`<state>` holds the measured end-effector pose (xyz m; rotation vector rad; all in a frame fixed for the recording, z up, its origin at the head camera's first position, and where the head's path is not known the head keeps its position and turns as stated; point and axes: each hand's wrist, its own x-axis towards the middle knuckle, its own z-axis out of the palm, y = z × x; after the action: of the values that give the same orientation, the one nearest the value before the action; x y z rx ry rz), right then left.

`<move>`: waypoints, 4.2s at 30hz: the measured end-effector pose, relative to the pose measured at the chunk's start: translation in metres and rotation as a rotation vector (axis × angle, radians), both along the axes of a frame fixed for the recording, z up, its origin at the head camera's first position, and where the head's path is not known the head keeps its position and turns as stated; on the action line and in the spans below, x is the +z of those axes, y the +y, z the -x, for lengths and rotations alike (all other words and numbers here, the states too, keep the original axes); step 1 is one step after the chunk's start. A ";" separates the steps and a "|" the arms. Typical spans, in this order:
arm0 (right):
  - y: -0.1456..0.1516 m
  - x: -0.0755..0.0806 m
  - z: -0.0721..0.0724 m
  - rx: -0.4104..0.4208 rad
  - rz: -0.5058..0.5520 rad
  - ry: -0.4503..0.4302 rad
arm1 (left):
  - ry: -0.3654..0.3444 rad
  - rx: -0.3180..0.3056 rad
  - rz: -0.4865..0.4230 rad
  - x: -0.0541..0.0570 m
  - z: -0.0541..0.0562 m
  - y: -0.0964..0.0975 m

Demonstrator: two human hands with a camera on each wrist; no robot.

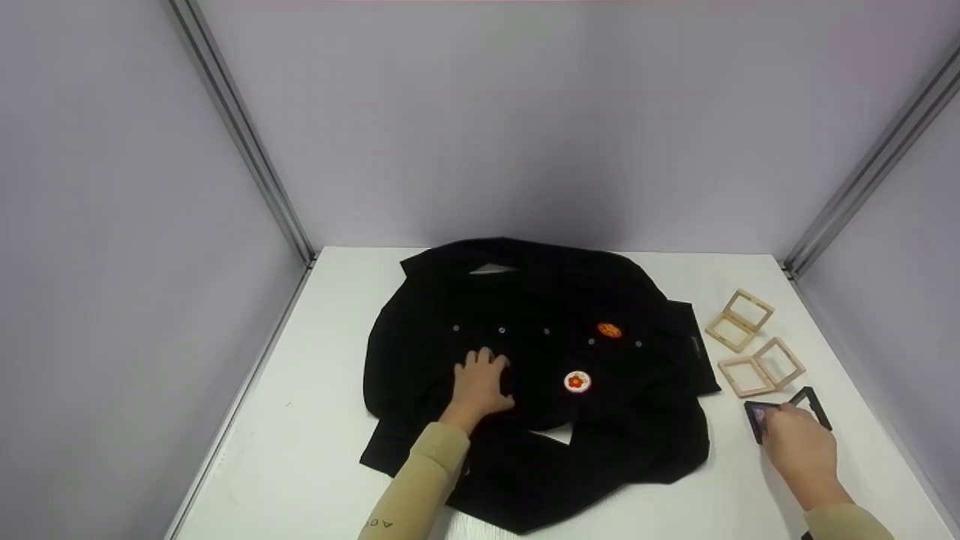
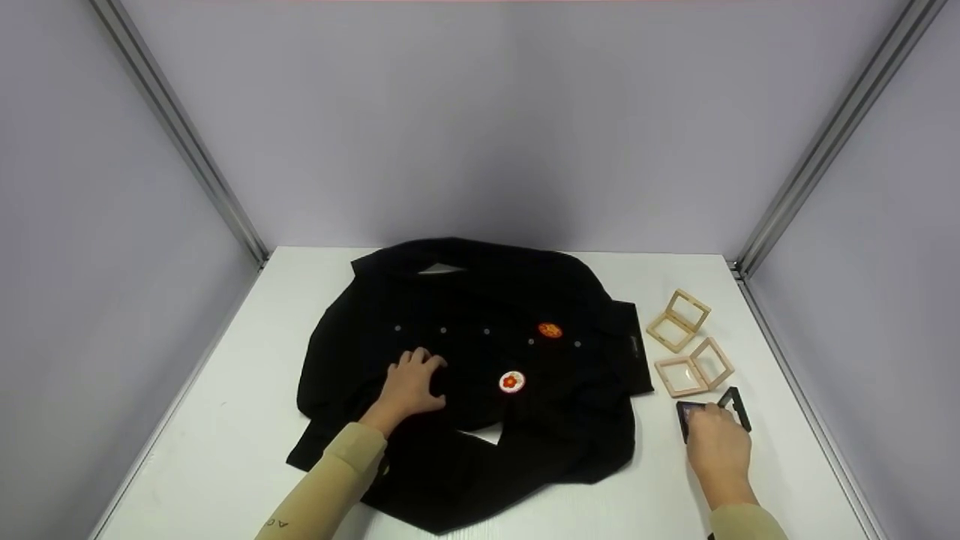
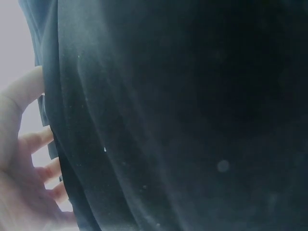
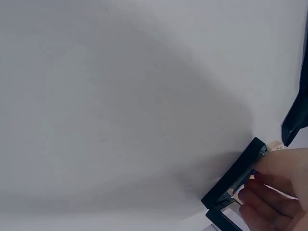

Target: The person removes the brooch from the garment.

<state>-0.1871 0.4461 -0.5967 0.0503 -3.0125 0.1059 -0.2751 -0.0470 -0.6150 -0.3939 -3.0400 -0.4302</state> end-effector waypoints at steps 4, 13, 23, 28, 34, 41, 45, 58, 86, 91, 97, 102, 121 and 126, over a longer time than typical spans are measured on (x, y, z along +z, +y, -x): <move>-0.001 0.002 0.002 -0.011 -0.002 -0.036 | 0.003 0.002 0.003 -0.001 0.001 0.000; 0.002 0.000 0.002 -0.004 -0.006 -0.085 | -0.006 0.003 0.008 -0.005 0.001 0.000; 0.003 -0.001 0.003 0.011 -0.031 -0.055 | 0.008 0.000 -0.004 -0.001 0.003 -0.001; 0.001 0.000 0.003 0.020 -0.037 -0.037 | 0.013 -0.002 -0.005 -0.002 0.005 -0.001; 0.001 -0.001 0.004 0.003 -0.031 -0.032 | 0.013 -0.005 -0.016 -0.003 0.005 -0.001; 0.000 0.000 0.004 -0.001 -0.045 -0.055 | 0.005 -0.005 -0.032 -0.003 0.002 -0.001; 0.001 0.000 0.004 -0.008 -0.035 -0.048 | 0.007 -0.005 -0.033 -0.003 0.003 -0.001; 0.001 0.000 0.005 0.011 -0.014 -0.015 | -0.011 -0.004 -0.006 0.001 0.005 0.001; -0.018 0.026 0.019 0.057 0.034 0.024 | -0.041 -0.013 -0.010 0.005 0.003 0.000; -0.024 0.028 0.023 0.071 0.026 0.006 | -0.046 -0.015 -0.016 0.005 0.003 0.000; -0.034 0.031 0.027 0.101 0.023 0.005 | -0.056 -0.010 -0.015 0.006 0.003 0.001; -0.046 0.036 0.030 0.133 0.019 0.048 | -0.049 -0.012 -0.012 0.007 0.002 0.001; -0.108 0.045 0.058 0.218 0.009 0.153 | -0.049 0.004 0.040 0.007 0.005 0.003; -0.126 0.046 0.066 0.254 -0.021 0.168 | -0.054 0.007 0.030 0.005 0.004 0.002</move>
<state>-0.2530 0.3205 -0.5506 0.4224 -2.8251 0.0890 -0.2795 -0.0450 -0.6104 -0.3799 -3.1025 -0.4020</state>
